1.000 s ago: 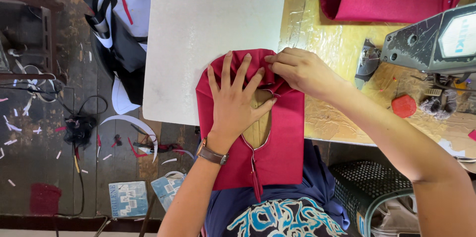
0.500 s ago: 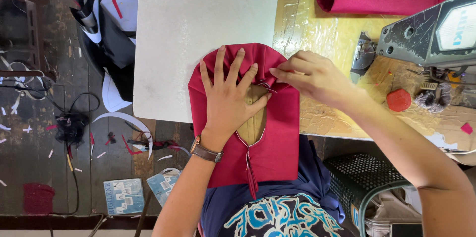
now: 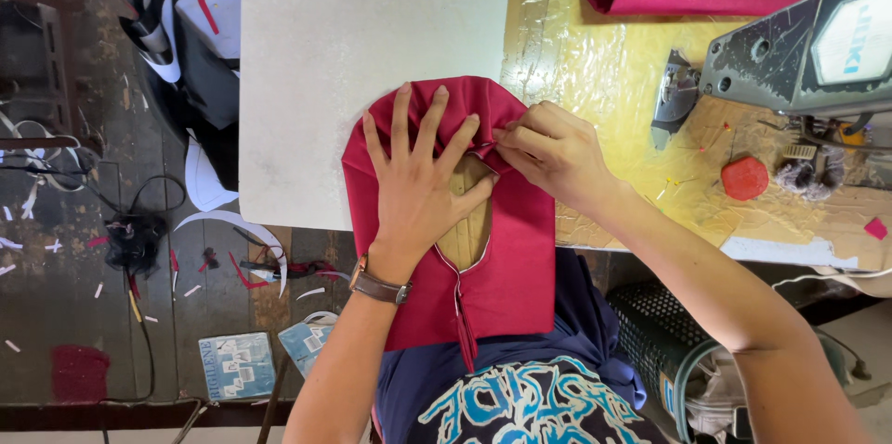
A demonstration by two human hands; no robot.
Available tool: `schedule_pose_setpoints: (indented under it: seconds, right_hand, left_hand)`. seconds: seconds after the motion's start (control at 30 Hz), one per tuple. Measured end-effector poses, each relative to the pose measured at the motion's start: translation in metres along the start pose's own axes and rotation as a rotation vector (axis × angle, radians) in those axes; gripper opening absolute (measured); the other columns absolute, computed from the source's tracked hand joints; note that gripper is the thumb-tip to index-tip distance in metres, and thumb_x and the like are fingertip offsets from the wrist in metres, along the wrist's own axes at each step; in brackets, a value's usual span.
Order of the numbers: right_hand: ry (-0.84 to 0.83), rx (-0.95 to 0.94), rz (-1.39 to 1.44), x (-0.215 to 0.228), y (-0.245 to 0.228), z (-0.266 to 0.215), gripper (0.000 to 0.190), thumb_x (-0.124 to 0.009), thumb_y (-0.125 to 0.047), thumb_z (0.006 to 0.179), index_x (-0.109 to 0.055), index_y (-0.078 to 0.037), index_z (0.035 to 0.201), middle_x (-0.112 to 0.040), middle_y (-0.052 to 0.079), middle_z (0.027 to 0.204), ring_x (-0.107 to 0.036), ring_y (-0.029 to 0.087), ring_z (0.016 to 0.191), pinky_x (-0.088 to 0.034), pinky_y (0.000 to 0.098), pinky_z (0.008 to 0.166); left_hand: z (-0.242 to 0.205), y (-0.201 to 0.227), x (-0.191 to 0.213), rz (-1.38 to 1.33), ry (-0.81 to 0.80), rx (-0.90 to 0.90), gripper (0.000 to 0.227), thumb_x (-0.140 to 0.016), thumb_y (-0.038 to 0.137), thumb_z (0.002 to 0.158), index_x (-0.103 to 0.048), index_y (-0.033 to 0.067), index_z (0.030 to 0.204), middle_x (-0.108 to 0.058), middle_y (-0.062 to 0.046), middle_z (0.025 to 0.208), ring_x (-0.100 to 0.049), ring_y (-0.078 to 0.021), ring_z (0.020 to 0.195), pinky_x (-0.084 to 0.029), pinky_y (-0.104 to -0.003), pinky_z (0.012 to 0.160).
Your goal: The person aligns a red fabric piece over a cardboard template on a work table and secures the edges by inserting multiple pins. The person then briefly picks up a smartphone from their pocket and interacts with the screen.
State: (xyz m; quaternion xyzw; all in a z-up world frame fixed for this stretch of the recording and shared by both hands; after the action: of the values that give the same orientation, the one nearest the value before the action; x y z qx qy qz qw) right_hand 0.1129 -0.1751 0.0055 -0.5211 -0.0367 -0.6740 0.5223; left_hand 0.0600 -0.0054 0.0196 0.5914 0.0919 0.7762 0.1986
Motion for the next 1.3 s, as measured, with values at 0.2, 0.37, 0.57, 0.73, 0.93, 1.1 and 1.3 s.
schedule_pose_setpoints:
  seconds: [0.2, 0.37, 0.57, 0.73, 0.93, 1.1, 1.3]
  right_hand:
    - [0.095, -0.310, 0.471, 0.038, -0.014, 0.012, 0.017, -0.078, 0.003, 0.093, -0.076, 0.000, 0.110, -0.070, 0.013, 0.098, -0.075, 0.030, 0.093, -0.061, 0.0382, 0.076]
    - [0.200, -0.336, 0.266, 0.047, -0.015, -0.027, 0.015, -0.075, 0.007, 0.096, -0.077, 0.001, 0.109, -0.070, 0.018, 0.103, -0.072, 0.037, 0.099, -0.058, 0.0460, 0.079]
    - [0.061, -0.246, 0.302, 0.040, -0.007, -0.016, 0.014, -0.080, -0.004, 0.094, -0.080, -0.005, 0.107, -0.074, 0.013, 0.104, -0.074, 0.032, 0.098, -0.058, 0.0430, 0.083]
    - [-0.202, -0.111, 0.336, 0.042, 0.005, 0.001, 0.025, -0.076, -0.003, 0.095, -0.074, 0.000, 0.120, -0.070, 0.018, 0.115, -0.071, 0.033, 0.104, -0.058, 0.0408, 0.090]
    - [-0.466, -0.109, 0.355, 0.036, 0.011, 0.012, 0.034, -0.076, -0.004, 0.094, -0.070, -0.001, 0.127, -0.061, 0.015, 0.119, -0.068, 0.026, 0.101, -0.059, 0.0335, 0.088]
    - [-0.426, -0.096, 0.368, 0.031, 0.005, 0.015, 0.032, -0.080, -0.011, 0.091, -0.072, -0.001, 0.120, -0.061, 0.014, 0.112, -0.067, 0.024, 0.095, -0.060, 0.0338, 0.085]
    - [-0.169, -0.095, 0.317, 0.026, -0.002, -0.006, 0.020, -0.079, -0.005, 0.094, -0.075, 0.000, 0.114, -0.064, 0.014, 0.105, -0.065, 0.026, 0.093, -0.054, 0.0341, 0.081]
  left_hand:
    - [0.000, 0.001, 0.000, -0.016, 0.018, -0.012, 0.064, -0.078, 0.060, 0.079, -0.068, 0.0244, 0.131, -0.052, -0.010, 0.150, -0.031, -0.0453, 0.149, -0.016, -0.078, 0.112]
    - [-0.001, 0.001, 0.000, -0.028, 0.018, -0.011, 0.063, -0.080, 0.060, 0.079, -0.069, 0.0229, 0.129, -0.053, -0.010, 0.150, -0.031, -0.0458, 0.148, -0.015, -0.078, 0.112]
    - [-0.001, 0.000, 0.001, -0.055, 0.010, 0.002, 0.064, -0.082, 0.059, 0.078, -0.070, 0.0221, 0.129, -0.053, -0.010, 0.150, -0.030, -0.0451, 0.149, -0.013, -0.077, 0.112]
    - [-0.001, 0.000, 0.004, -0.034, -0.031, -0.027, 0.064, -0.079, 0.061, 0.083, -0.065, 0.0228, 0.133, -0.050, -0.012, 0.152, -0.030, -0.0464, 0.147, -0.016, -0.078, 0.113]
    - [-0.001, 0.002, 0.004, -0.028, -0.062, -0.045, 0.065, -0.078, 0.062, 0.087, -0.062, 0.0233, 0.137, -0.046, -0.013, 0.155, -0.030, -0.0472, 0.147, -0.017, -0.078, 0.114]
    - [0.000, 0.002, 0.008, -0.031, -0.056, -0.044, 0.064, -0.080, 0.057, 0.086, -0.062, 0.0229, 0.137, -0.048, -0.012, 0.154, -0.032, -0.0471, 0.147, -0.018, -0.077, 0.115]
    - [0.004, 0.000, 0.010, 0.014, -0.076, -0.075, 0.062, -0.074, 0.060, 0.087, -0.065, 0.0219, 0.135, -0.048, -0.012, 0.154, -0.033, -0.0467, 0.146, -0.021, -0.077, 0.113]
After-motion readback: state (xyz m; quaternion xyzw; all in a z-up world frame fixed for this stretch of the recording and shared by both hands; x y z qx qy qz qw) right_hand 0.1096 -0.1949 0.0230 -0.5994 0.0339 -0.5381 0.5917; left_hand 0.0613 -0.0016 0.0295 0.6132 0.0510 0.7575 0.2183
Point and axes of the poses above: each hand's wrist, its own z-axis towards the middle knuckle, its own x-axis out of the back of the hand, y = z × x, the point moved 6 cm from there along z, towards the middle knuckle
